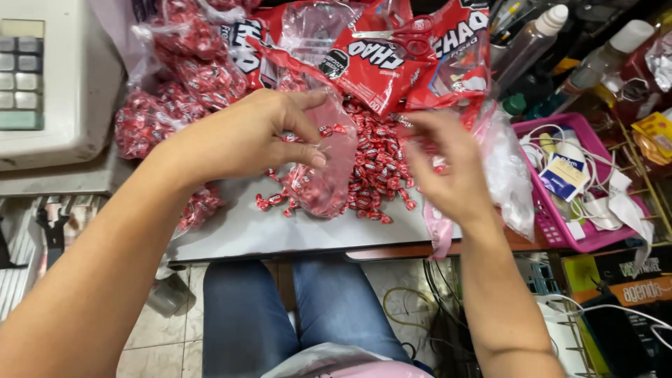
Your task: Bagging individual candies into small plastic bags at a checkout counter.
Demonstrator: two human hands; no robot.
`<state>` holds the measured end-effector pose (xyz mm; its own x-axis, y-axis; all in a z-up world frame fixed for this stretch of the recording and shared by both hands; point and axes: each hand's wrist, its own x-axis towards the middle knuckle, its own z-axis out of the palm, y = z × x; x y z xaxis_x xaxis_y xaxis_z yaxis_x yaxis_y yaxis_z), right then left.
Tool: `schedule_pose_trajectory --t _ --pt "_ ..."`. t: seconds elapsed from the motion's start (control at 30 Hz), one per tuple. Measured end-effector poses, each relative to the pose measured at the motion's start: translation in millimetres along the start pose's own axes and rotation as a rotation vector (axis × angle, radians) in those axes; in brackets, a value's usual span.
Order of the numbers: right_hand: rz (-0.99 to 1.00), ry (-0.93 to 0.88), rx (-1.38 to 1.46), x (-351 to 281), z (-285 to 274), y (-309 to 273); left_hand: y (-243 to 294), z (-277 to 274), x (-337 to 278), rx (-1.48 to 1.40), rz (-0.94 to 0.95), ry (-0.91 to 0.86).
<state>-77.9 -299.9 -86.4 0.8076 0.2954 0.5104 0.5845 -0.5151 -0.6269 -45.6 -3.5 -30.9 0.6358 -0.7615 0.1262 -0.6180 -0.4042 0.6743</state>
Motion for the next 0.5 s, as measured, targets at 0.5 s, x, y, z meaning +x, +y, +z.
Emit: schedule_pose_trajectory --t 0.5 --pt "-0.262 -0.576 -0.402 65 -22 -44 -6 0 2 0.121 0.089 0.017"
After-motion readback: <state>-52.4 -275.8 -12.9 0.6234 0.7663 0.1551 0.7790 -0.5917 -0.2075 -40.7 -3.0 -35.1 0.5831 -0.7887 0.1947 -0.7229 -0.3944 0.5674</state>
